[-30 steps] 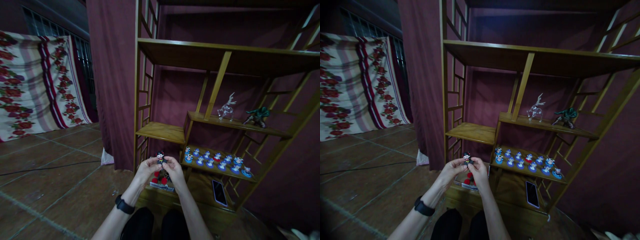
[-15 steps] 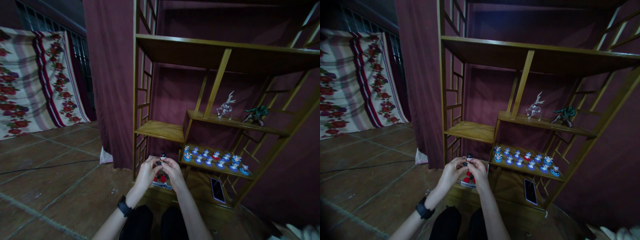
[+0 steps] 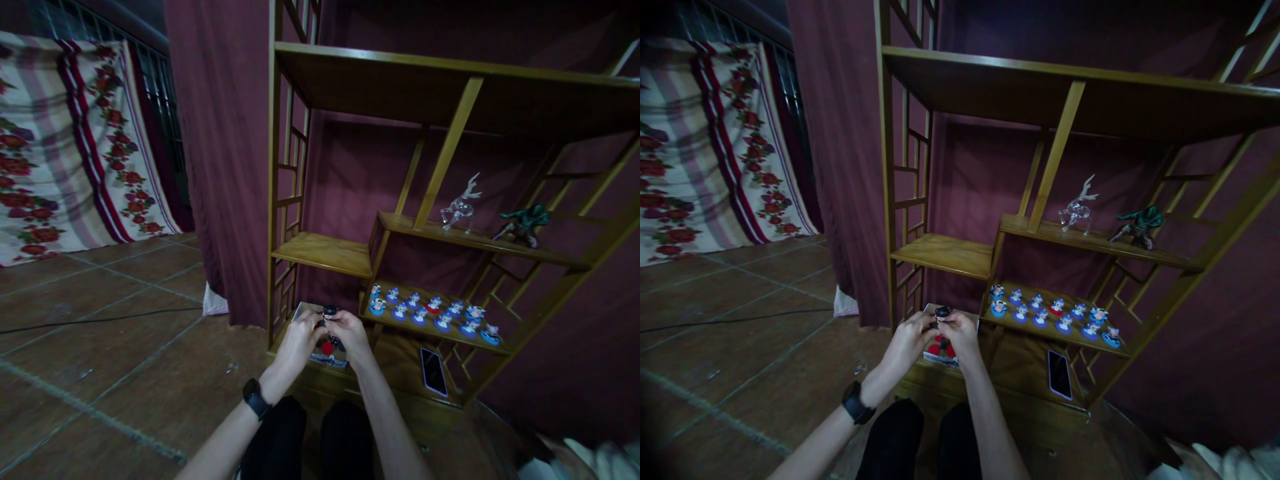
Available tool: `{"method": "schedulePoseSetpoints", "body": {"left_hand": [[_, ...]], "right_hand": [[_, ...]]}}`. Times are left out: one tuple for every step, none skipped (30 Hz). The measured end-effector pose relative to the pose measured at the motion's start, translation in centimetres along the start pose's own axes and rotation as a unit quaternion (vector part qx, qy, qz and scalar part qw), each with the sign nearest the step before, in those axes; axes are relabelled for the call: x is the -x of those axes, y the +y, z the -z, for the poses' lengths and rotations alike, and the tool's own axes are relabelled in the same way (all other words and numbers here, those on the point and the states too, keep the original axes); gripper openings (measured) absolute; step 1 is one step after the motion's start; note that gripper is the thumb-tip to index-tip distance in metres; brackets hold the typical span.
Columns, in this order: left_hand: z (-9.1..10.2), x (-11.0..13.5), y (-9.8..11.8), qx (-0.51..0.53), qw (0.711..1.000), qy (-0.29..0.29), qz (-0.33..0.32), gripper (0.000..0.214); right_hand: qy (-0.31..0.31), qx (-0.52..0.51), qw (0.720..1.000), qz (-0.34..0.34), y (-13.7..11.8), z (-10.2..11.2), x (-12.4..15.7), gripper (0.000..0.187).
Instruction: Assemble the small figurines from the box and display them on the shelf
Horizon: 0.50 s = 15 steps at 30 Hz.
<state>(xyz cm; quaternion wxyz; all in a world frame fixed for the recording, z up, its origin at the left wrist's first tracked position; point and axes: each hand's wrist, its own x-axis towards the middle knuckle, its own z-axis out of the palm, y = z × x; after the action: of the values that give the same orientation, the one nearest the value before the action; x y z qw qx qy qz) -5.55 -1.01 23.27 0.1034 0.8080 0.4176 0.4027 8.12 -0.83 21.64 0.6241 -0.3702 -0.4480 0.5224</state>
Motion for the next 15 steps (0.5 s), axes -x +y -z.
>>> {"method": "schedulePoseSetpoints", "body": {"left_hand": [[-0.1, 0.1, 0.0, -0.009, 1.000, -0.008, 0.002, 0.017], [-0.2, 0.1, 0.0, -0.018, 1.000, -0.015, 0.003, 0.018], [-0.4, 0.2, 0.0, -0.029, 0.999, -0.021, 0.004, 0.019], [-0.6, 0.4, 0.0, -0.041, 0.999, -0.027, 0.002, 0.021], [-0.8, 0.5, -0.1, -0.053, 0.998, -0.032, -0.002, 0.024], [-1.0, 0.7, -0.1, -0.066, 0.997, -0.036, -0.010, 0.027], [-1.2, 0.9, -0.2, -0.079, 0.996, -0.040, -0.021, 0.030], [-1.5, 1.0, -0.3, -0.093, 0.994, -0.044, -0.036, 0.032], [-1.7, 1.2, -0.4, -0.106, 0.992, -0.047, -0.052, 0.034], [-1.9, 1.3, -0.5, -0.118, 0.989, -0.050, -0.068, 0.036], [-2.1, 1.4, -0.6, -0.129, 0.987, -0.056, -0.083, 0.038], [-2.3, 1.5, -0.7, -0.139, 0.984, -0.063, -0.095, 0.039], [-2.4, 1.5, -0.8, -0.148, 0.981, -0.070, -0.103, 0.040], [-2.6, 1.6, -0.9, -0.155, 0.979, -0.076, -0.109, 0.040], [-2.7, 1.6, -1.0, -0.162, 0.977, -0.081, -0.112, 0.040]], "right_hand": [[0.001, -0.004, 1.000, -0.002, 0.1, 0.1, 0.0, 0.027], [0.003, -0.007, 1.000, -0.006, 0.3, 0.1, -0.1, 0.026], [0.005, -0.012, 1.000, -0.011, 0.5, 0.2, -0.1, 0.025], [0.008, -0.017, 1.000, -0.017, 0.7, 0.3, -0.2, 0.024], [0.013, -0.024, 0.999, -0.024, 1.0, 0.5, -0.2, 0.024], [0.018, -0.033, 0.999, -0.032, 1.3, 0.7, -0.3, 0.024], [0.021, -0.043, 0.998, -0.040, 1.6, 0.8, -0.3, 0.025], [0.022, -0.053, 0.997, -0.048, 1.8, 1.0, -0.4, 0.025], [0.023, -0.062, 0.996, -0.055, 2.1, 1.3, -0.4, 0.026], [0.021, -0.067, 0.996, -0.062, 2.4, 1.5, -0.4, 0.026], [0.018, -0.069, 0.995, -0.068, 2.6, 1.7, -0.4, 0.026], [0.017, -0.069, 0.995, -0.073, 2.8, 1.8, -0.4, 0.025], [0.016, -0.068, 0.995, -0.078, 2.9, 2.0, -0.4, 0.025], [0.015, -0.067, 0.994, -0.081, 3.0, 2.1, -0.3, 0.025], [0.014, -0.067, 0.994, -0.083, 3.0, 2.2, -0.2, 0.025]]}}
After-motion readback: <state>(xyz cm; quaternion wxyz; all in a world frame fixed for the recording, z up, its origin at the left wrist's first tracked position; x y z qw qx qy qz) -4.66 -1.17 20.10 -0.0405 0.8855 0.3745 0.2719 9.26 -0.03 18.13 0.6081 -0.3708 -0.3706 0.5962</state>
